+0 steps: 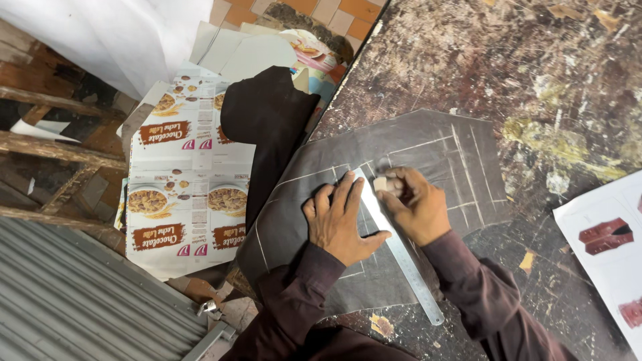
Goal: The person uses a metal ruler and chalk to draw straight lines on a large sheet of dark paper, referencing a printed image of a leather vest. They briefly handle a black leather jacket with another person before returning to mark the paper.
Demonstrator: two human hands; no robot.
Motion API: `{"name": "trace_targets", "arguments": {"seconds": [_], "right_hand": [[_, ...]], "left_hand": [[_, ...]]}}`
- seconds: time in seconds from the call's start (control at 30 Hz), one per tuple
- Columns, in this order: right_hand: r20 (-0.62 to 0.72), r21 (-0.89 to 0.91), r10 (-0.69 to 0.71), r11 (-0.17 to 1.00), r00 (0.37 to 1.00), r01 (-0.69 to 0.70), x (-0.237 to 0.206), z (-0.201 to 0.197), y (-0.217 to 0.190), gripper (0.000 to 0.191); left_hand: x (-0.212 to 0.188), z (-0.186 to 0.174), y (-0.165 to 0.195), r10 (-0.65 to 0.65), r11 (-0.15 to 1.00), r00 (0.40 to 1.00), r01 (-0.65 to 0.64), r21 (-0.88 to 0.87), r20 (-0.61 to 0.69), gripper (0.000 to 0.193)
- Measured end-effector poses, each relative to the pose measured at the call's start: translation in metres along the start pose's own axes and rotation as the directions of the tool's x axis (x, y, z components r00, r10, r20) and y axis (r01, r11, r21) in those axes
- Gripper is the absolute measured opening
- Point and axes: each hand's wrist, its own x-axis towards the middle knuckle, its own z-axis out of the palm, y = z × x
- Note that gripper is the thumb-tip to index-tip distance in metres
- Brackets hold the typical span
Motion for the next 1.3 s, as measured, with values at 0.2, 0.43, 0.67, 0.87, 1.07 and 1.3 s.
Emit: {"name": "trace_targets", "arguments": {"seconds": [0.2, 0.43, 0.67, 0.87, 1.07, 1.3], "right_hand": [[0.017, -0.087, -0.252, 0.964, 0.968, 0.252, 0.041, 0.015, -0.012, 0.032], [-0.045, -0.255, -0.382, 0.898, 0.923, 0.359, 0.045, 0.03, -0.008, 0.022], [0.077, -0.359, -0.134, 0.921, 0.988, 0.153, -0.056, -0.008, 0.008, 0.035], [-0.119, 0.0, 0.203, 0.979, 0.972, -0.204, -0.173, -0.047, 0.037, 0.04], [-0.057, 0.572, 0.525, 0.714, 0.849, -0.403, -0.217, -0.057, 0.085, 0.035], [-0.123, 0.228, 0.445, 0.882, 0.887, -0.412, -0.212, -0.066, 0.072, 0.029]], "left_hand": [[0.003, 0.002, -0.009, 0.012, 1.0, 1.0, -0.012, -0.007, -0.005, 0.105], [0.003, 0.001, -0.011, 0.01, 1.0, 1.0, -0.01, -0.028, -0.012, 0.104], [0.003, -0.003, -0.007, 0.003, 0.999, 1.0, -0.003, -0.045, -0.015, 0.103], [0.001, 0.0, -0.002, 0.038, 0.999, 0.999, -0.038, -0.01, -0.013, 0.104], [-0.006, 0.012, 0.015, 0.015, 0.997, 1.0, -0.013, 0.079, -0.017, 0.103], [-0.011, 0.029, 0.028, 0.121, 0.987, 0.983, -0.104, 0.123, -0.139, 0.091]]}}
